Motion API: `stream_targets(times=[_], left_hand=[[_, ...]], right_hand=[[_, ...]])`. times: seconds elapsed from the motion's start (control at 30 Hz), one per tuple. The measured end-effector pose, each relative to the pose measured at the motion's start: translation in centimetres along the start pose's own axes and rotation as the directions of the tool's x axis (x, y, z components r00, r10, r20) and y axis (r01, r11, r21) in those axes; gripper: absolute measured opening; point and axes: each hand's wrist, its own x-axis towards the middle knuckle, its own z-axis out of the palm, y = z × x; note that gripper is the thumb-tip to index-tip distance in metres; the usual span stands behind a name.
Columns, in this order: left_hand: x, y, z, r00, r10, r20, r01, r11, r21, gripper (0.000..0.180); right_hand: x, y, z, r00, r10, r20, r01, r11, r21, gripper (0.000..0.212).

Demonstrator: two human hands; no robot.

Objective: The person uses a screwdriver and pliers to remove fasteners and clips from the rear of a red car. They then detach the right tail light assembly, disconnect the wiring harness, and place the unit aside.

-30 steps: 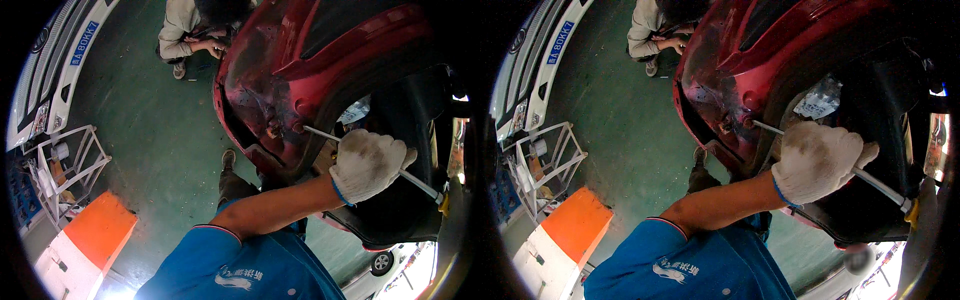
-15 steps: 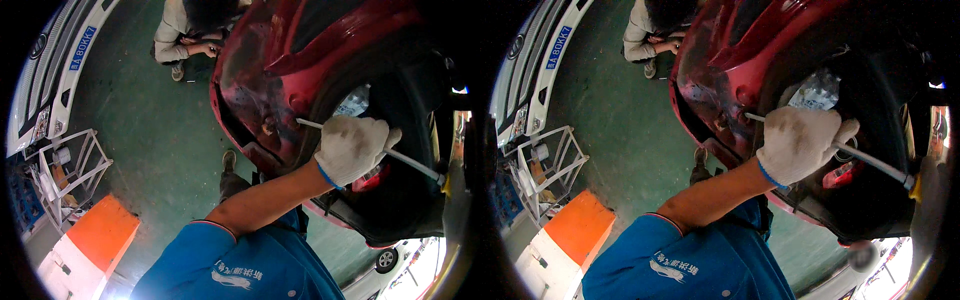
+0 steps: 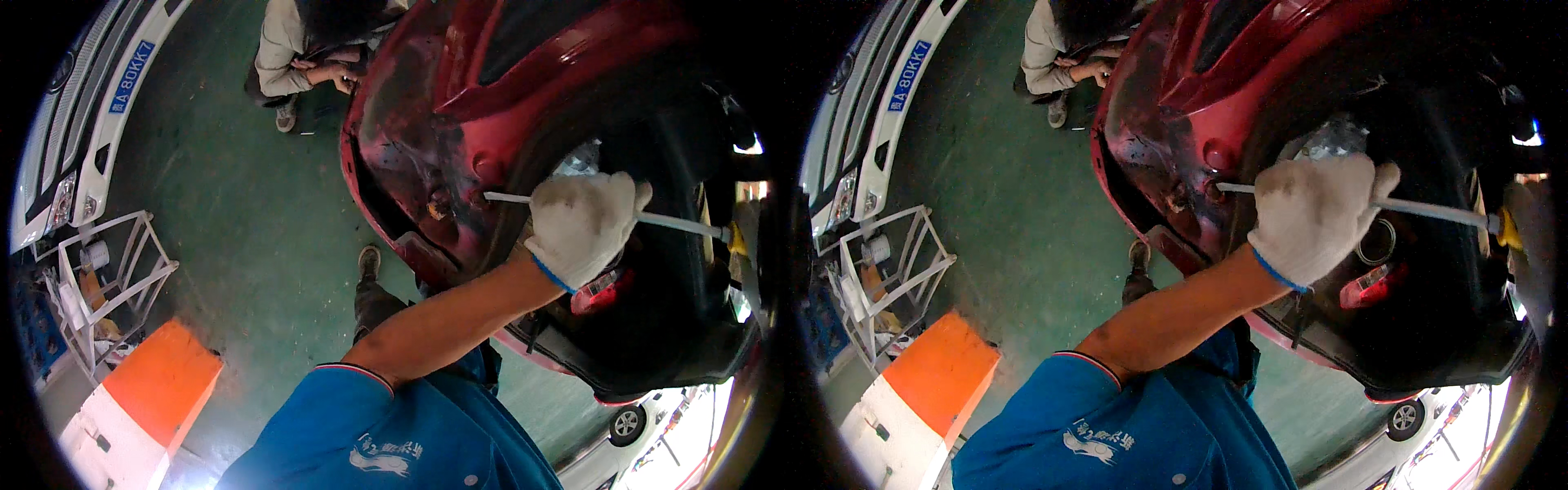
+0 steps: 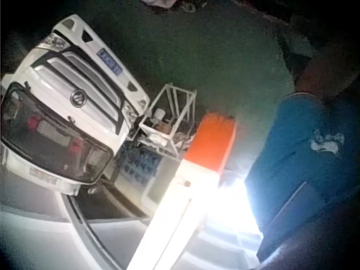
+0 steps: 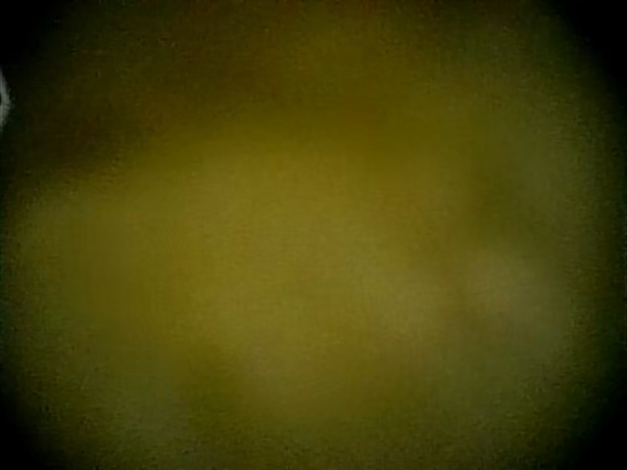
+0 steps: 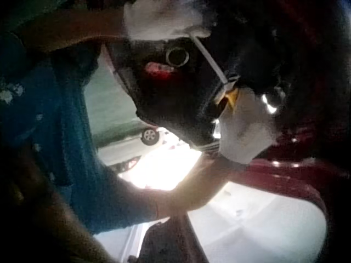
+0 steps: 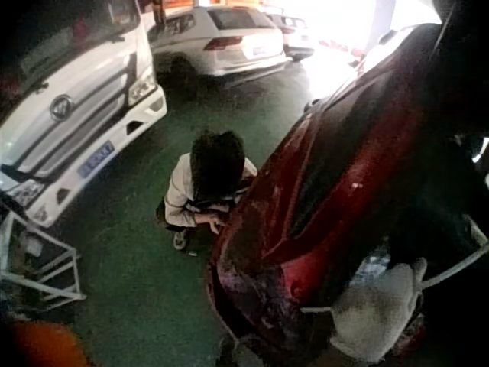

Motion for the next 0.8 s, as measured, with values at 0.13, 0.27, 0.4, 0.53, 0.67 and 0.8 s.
stream_targets(times=[0.13,0.27,0.4,0.53,0.67,0.8], left_hand=[[0.2,0.3,0.2,0.995,-0.03,-0.094,0.022,0.996,-0.087,0.033],[0.3,0.5,-0.1,0.993,-0.01,-0.116,-0.001,0.995,-0.1,0.037],[0.0,0.8,0.5,0.987,-0.069,-0.142,0.074,0.997,0.026,0.039],[0.3,0.1,1.1,0.98,-0.043,-0.197,0.052,0.998,0.04,0.04],[0.4,0.2,0.8,0.978,-0.012,-0.206,0.02,0.999,0.036,0.04],[-0.1,0.5,0.1,0.994,0.004,-0.11,-0.007,1.0,-0.03,0.04]], right_hand=[[0.1,-0.3,-0.4,1.0,-0.017,-0.023,0.016,1.0,-0.021,0.05],[-0.2,-0.3,-0.8,1.0,-0.013,-0.012,0.013,1.0,-0.02,0.05],[0.0,-0.2,-1.0,0.999,-0.023,-0.029,0.023,1.0,-0.021,0.05],[0.3,-0.5,-0.7,0.998,-0.04,-0.049,0.038,0.999,-0.039,0.05],[0.0,-0.7,-1.2,0.998,-0.042,-0.054,0.04,0.998,-0.046,0.05],[-1.4,-0.7,-2.9,1.0,-0.023,0.001,0.023,0.999,-0.037,0.05]])
